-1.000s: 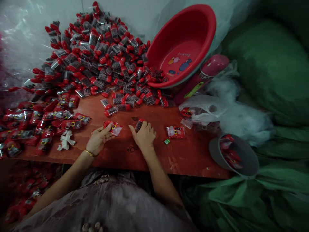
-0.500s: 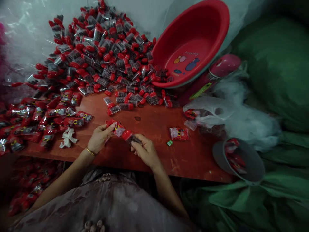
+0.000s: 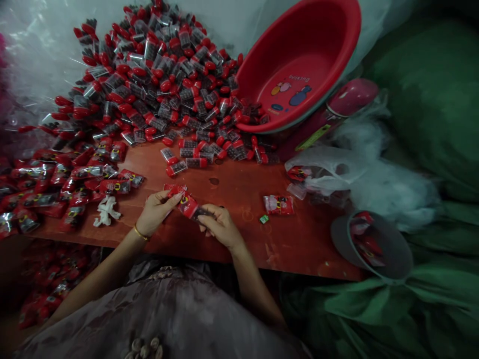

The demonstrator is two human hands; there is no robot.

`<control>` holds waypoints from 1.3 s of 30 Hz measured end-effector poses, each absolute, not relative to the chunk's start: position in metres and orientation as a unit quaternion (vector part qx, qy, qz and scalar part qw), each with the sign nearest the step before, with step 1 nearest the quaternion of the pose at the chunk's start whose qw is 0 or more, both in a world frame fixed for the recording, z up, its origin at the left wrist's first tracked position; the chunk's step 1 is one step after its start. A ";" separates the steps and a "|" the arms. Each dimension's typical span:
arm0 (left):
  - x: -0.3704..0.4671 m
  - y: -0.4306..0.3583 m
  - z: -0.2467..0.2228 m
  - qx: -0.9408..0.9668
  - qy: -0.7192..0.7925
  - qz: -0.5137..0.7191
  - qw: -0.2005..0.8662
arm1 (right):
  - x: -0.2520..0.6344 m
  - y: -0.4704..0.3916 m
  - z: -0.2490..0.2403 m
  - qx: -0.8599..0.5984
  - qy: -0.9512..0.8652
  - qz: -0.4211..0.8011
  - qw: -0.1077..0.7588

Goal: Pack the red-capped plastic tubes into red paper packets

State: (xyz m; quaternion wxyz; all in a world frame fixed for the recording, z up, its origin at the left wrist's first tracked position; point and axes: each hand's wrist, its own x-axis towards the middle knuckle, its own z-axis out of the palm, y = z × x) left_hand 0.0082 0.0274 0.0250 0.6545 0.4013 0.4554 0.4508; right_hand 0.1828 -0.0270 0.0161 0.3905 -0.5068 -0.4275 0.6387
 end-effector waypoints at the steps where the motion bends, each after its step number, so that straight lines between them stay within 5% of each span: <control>1: 0.010 0.026 0.024 0.395 0.458 0.453 0.655 | 0.182 -0.027 0.016 -0.510 -0.434 0.631 0.393; 19: 0.023 0.020 0.018 0.239 0.450 0.457 0.729 | 0.145 -0.018 0.004 -0.545 -0.507 0.508 0.434; 31: 0.019 0.016 0.023 0.224 0.403 0.419 0.782 | 0.135 -0.015 0.001 -0.513 -0.460 0.547 0.476; 39: -0.016 0.022 0.025 0.205 0.431 0.450 0.755 | 0.103 0.025 -0.013 -0.523 -0.691 0.298 0.399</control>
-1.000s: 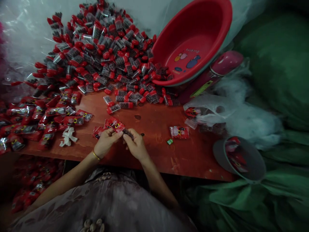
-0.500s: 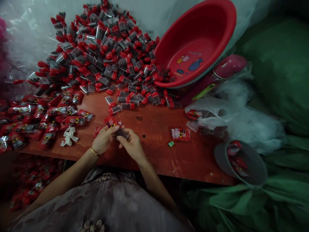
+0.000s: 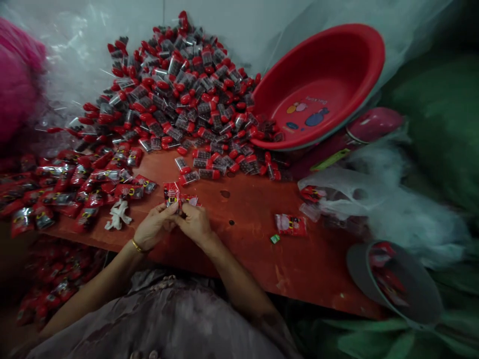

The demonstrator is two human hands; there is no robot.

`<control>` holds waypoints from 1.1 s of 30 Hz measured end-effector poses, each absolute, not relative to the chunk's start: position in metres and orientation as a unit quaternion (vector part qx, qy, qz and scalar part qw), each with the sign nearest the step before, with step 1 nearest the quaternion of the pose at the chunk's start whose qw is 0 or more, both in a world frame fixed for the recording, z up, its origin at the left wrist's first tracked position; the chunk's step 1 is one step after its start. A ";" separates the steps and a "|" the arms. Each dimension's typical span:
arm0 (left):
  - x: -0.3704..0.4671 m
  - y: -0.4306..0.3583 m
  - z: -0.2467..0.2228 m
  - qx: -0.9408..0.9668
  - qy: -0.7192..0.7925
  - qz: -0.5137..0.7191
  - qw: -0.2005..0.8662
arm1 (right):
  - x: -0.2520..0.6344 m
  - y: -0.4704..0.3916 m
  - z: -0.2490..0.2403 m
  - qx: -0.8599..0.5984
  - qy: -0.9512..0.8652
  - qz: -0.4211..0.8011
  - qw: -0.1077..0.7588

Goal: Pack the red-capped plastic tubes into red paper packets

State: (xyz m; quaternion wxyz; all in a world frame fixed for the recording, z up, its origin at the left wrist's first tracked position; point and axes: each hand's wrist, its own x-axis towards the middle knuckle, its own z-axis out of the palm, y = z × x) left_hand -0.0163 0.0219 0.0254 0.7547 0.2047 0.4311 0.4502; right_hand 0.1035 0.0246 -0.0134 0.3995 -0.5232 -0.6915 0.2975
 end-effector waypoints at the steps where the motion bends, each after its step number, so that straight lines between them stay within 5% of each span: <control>1: -0.023 0.023 0.026 0.205 0.436 0.454 0.749 | 0.099 0.028 -0.014 -0.516 -0.710 0.285 0.384; 16: -0.027 0.017 0.015 0.156 0.441 0.421 0.777 | 0.110 0.032 -0.007 -0.433 -0.802 0.040 0.410; 29: -0.095 0.077 0.039 0.024 0.462 0.598 0.654 | 0.081 0.147 0.002 -0.523 -0.837 0.073 0.139; 33: -0.090 0.066 0.037 0.065 0.495 0.523 0.691 | 0.111 0.149 -0.015 -0.536 -0.835 0.066 0.101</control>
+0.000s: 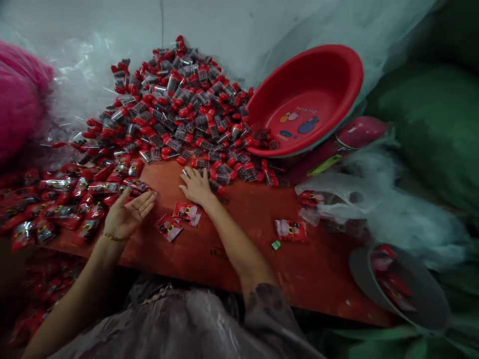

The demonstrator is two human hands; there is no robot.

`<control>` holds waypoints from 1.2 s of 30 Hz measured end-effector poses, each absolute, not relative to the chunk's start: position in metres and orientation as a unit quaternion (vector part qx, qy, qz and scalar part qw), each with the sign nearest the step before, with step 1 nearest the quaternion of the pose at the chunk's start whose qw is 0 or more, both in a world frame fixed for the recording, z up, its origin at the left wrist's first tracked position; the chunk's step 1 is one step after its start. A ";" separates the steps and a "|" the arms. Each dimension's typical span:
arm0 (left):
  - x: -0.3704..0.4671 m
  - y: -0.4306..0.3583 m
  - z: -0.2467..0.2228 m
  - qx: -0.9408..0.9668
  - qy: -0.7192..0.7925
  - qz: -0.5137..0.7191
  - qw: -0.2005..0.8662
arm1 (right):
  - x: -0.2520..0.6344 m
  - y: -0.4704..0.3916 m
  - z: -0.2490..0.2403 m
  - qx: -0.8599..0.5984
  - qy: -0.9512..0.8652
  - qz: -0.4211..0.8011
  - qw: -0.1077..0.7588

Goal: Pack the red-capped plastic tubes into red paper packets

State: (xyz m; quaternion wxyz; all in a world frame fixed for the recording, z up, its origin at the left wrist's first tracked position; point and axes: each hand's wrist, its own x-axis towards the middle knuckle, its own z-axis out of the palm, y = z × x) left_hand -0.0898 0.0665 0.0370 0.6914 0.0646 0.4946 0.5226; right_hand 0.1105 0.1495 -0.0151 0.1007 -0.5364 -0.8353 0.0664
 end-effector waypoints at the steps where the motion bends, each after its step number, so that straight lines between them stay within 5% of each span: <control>1: -0.084 0.060 0.032 0.102 0.522 0.496 0.686 | 0.123 0.143 -0.018 -0.539 -0.833 0.061 0.103; 4: -0.060 0.043 0.015 0.328 0.604 0.451 0.569 | 0.162 0.114 -0.019 -0.542 -0.832 0.053 0.102; 7: -0.037 0.035 0.002 0.616 0.608 0.370 0.336 | 0.185 0.084 -0.015 -0.542 -0.833 0.051 0.096; 11: -0.026 0.036 -0.009 0.747 0.593 0.250 0.169 | 0.171 0.055 -0.016 -0.538 -0.831 0.025 0.141; 20: -0.033 0.036 -0.015 0.632 0.579 0.370 0.359 | 0.128 0.038 -0.031 -0.550 -0.802 0.068 0.223; 28: -0.026 0.041 -0.005 0.583 0.579 0.418 0.387 | 0.128 0.024 -0.015 -0.554 -0.748 0.039 0.363; 32: -0.022 0.042 0.002 0.583 0.531 0.414 0.455 | 0.128 0.023 -0.010 -0.552 -0.664 0.168 0.474; 36: -0.019 0.037 0.014 0.605 0.519 0.395 0.457 | 0.132 0.020 -0.009 -0.541 -0.631 0.297 0.470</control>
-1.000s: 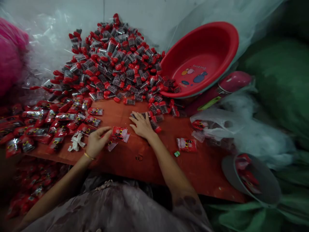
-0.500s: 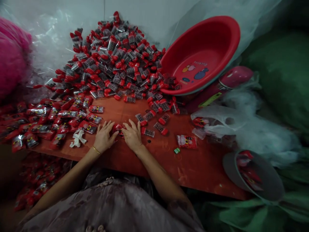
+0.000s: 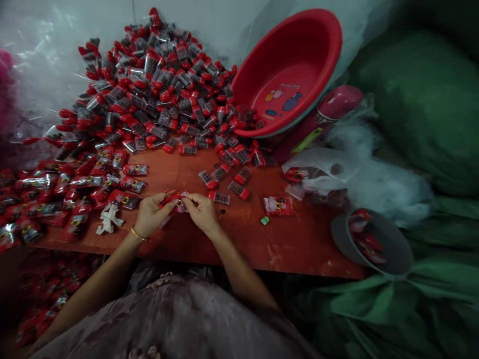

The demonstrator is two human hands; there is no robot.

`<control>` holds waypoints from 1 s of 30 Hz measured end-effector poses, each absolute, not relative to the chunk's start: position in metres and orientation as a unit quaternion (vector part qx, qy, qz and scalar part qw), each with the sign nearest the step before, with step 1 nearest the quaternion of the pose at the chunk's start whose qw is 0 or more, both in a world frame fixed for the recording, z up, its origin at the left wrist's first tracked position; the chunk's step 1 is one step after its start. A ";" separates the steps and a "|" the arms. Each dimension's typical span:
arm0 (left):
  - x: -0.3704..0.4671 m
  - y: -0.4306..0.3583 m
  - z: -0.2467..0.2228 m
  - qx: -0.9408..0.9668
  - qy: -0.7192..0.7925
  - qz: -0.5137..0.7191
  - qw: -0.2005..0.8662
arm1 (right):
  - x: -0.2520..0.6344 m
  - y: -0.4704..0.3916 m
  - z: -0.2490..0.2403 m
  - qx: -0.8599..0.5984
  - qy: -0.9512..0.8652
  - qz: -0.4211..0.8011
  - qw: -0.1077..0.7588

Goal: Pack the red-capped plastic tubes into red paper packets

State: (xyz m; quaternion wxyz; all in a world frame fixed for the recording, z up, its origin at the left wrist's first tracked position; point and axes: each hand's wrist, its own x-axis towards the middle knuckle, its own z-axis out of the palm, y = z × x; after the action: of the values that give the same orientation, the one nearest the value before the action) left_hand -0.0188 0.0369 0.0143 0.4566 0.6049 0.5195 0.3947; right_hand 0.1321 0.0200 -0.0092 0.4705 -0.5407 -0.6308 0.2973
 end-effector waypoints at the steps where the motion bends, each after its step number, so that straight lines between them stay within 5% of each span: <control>1: -0.018 0.035 0.017 0.607 0.527 0.390 0.449 | 0.132 0.018 -0.009 -0.548 -0.637 0.284 0.462; 7: -0.003 0.030 0.014 0.567 0.558 0.404 0.453 | 0.126 0.011 -0.008 -0.606 -0.638 0.152 0.451; 13: 0.009 0.027 0.013 0.332 0.484 0.462 0.665 | 0.124 0.013 -0.009 -0.606 -0.613 0.156 0.482; 16: 0.010 0.027 0.018 0.234 0.504 0.462 0.691 | 0.131 0.013 -0.006 -0.604 -0.633 0.152 0.460; 25: 0.007 0.035 0.028 0.160 0.506 0.416 0.738 | 0.211 0.005 -0.019 -0.738 -0.638 0.015 0.219; 30: 0.010 0.032 0.025 0.150 0.497 0.421 0.744 | 0.207 -0.012 -0.024 -0.716 -0.604 0.130 0.324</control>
State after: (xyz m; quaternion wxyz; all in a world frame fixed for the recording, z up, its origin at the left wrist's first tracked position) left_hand 0.0104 0.0318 0.0254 0.7437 0.1504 0.4973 0.4207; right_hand 0.2066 -0.0117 -0.0237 0.3239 -0.7162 -0.6044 0.1300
